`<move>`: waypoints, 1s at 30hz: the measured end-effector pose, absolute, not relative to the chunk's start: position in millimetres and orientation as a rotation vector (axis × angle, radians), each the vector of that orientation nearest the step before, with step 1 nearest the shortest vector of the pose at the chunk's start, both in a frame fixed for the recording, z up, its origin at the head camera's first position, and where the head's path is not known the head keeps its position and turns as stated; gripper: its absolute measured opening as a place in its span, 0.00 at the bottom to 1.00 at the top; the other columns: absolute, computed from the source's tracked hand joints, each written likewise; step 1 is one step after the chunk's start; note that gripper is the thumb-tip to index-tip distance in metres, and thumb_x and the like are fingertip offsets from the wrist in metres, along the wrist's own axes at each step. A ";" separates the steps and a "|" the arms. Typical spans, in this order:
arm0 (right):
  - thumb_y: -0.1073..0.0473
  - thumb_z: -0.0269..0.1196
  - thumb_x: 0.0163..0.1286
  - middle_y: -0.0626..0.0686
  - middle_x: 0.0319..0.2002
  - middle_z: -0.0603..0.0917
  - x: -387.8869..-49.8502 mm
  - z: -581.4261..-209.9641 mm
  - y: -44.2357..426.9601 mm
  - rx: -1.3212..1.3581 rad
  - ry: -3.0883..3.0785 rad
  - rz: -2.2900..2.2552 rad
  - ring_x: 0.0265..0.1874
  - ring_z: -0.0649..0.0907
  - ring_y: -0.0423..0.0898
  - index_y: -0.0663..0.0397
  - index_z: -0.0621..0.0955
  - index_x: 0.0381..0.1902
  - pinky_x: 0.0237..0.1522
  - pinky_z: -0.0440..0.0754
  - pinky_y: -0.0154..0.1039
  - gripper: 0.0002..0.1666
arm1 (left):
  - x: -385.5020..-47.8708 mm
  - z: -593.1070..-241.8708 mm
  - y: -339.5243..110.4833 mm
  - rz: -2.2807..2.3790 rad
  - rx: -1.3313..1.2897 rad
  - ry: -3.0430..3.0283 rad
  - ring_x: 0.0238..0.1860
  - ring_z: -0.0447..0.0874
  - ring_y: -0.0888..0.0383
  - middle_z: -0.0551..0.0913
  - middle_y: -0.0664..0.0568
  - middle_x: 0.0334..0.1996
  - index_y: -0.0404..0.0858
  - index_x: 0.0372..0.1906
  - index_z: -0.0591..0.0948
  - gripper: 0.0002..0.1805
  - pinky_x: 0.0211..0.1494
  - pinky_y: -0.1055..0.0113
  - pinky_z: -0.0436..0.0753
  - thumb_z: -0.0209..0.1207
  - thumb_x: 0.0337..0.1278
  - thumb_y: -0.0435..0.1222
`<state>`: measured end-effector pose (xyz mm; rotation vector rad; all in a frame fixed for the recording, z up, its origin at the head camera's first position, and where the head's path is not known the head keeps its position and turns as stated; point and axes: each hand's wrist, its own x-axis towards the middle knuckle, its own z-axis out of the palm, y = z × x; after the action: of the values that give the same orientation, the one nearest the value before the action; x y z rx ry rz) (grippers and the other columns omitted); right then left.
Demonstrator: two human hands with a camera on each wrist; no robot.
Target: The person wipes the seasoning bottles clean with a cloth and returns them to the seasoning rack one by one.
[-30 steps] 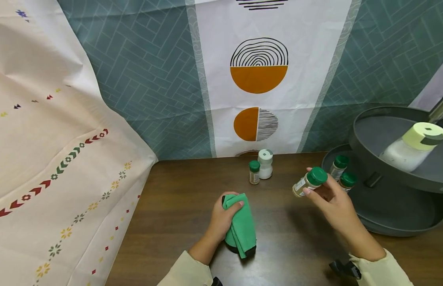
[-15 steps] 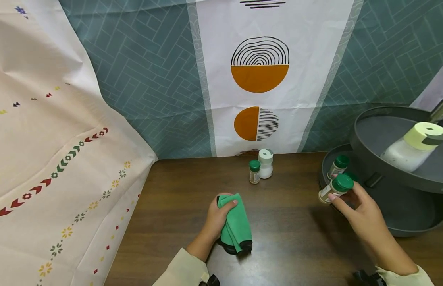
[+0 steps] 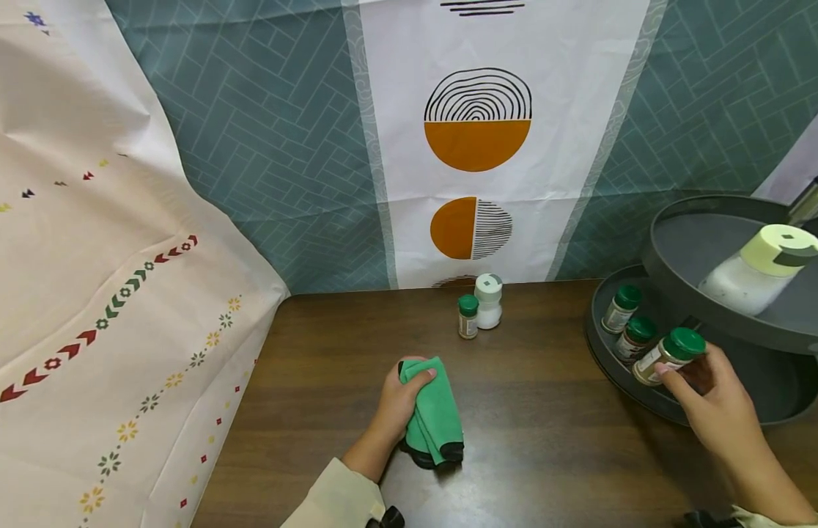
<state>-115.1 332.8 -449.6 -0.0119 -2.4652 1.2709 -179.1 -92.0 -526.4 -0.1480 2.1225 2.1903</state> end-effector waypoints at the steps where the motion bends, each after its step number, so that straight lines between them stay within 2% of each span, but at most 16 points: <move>1: 0.64 0.65 0.70 0.22 0.44 0.73 -115.0 -450.7 336.1 -0.019 -2.468 1.264 0.42 0.74 0.14 0.33 0.69 0.62 0.39 0.72 0.11 0.29 | -179.2 -526.5 -92.1 2.191 -0.150 2.122 0.34 0.84 0.60 0.84 0.51 0.41 0.37 0.52 0.81 0.19 0.40 0.65 0.84 0.68 0.59 0.42; 3: 0.62 0.65 0.71 0.22 0.43 0.72 -115.2 -452.4 342.7 -0.054 -2.499 1.219 0.41 0.73 0.13 0.38 0.70 0.62 0.37 0.70 0.12 0.26 | -179.5 -526.7 -92.1 2.194 -0.153 2.123 0.34 0.84 0.60 0.84 0.51 0.40 0.37 0.52 0.81 0.19 0.40 0.66 0.84 0.68 0.59 0.42; 5: 0.58 0.65 0.72 0.32 0.45 0.77 -115.7 -453.8 347.3 -0.103 -2.568 1.119 0.40 0.70 0.14 0.46 0.70 0.62 0.36 0.70 0.19 0.25 | -179.5 -526.6 -92.0 2.199 -0.157 2.118 0.34 0.84 0.61 0.84 0.51 0.40 0.37 0.52 0.81 0.19 0.40 0.66 0.84 0.68 0.59 0.42; 7: 0.54 0.64 0.72 0.49 0.48 0.81 -116.8 -455.7 350.3 -0.140 -2.639 1.031 0.43 0.78 0.28 0.58 0.69 0.63 0.42 0.75 0.35 0.28 | -179.3 -526.2 -91.8 2.210 -0.160 2.103 0.34 0.84 0.61 0.84 0.52 0.40 0.36 0.52 0.81 0.20 0.40 0.66 0.84 0.68 0.59 0.41; 9: 0.51 0.64 0.72 0.66 0.50 0.81 -118.3 -457.6 351.7 -0.166 -2.707 0.926 0.45 0.83 0.49 0.64 0.67 0.64 0.42 0.75 0.51 0.32 | -178.9 -525.6 -91.6 2.217 -0.167 2.094 0.34 0.84 0.61 0.84 0.52 0.39 0.35 0.52 0.81 0.20 0.39 0.66 0.84 0.68 0.58 0.40; 10: 0.50 0.64 0.71 0.74 0.50 0.79 -119.3 -458.7 352.0 -0.170 -2.732 0.877 0.45 0.83 0.60 0.66 0.67 0.63 0.41 0.73 0.58 0.33 | -178.8 -525.5 -91.5 2.221 -0.170 2.087 0.34 0.84 0.61 0.84 0.52 0.39 0.35 0.52 0.81 0.20 0.39 0.66 0.84 0.69 0.58 0.40; 12: 0.49 0.63 0.71 0.78 0.51 0.78 -121.6 -460.8 353.1 -0.171 -2.769 0.838 0.47 0.77 0.79 0.68 0.66 0.63 0.40 0.71 0.68 0.35 | -178.5 -525.4 -91.4 2.221 -0.175 2.086 0.34 0.84 0.61 0.84 0.52 0.39 0.35 0.52 0.81 0.19 0.39 0.66 0.84 0.69 0.58 0.40; 17: 0.46 0.63 0.72 0.80 0.53 0.77 -124.0 -466.3 357.1 -0.159 -2.849 0.794 0.47 0.76 0.83 0.70 0.64 0.65 0.38 0.73 0.68 0.39 | -177.8 -525.8 -91.0 2.219 -0.179 2.087 0.35 0.84 0.62 0.84 0.52 0.39 0.35 0.52 0.81 0.20 0.40 0.67 0.84 0.69 0.58 0.39; 30: 0.45 0.61 0.73 0.78 0.51 0.78 -124.5 -470.0 360.9 -0.164 -2.885 0.811 0.46 0.79 0.78 0.72 0.64 0.65 0.39 0.74 0.66 0.39 | -177.1 -525.5 -91.3 2.225 -0.165 2.069 0.35 0.84 0.61 0.84 0.52 0.39 0.34 0.53 0.80 0.20 0.40 0.67 0.84 0.68 0.59 0.39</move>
<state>-124.5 360.9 -470.0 -0.1638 -2.8846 0.8113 -177.1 -91.3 -525.5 -0.1651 2.0695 2.2249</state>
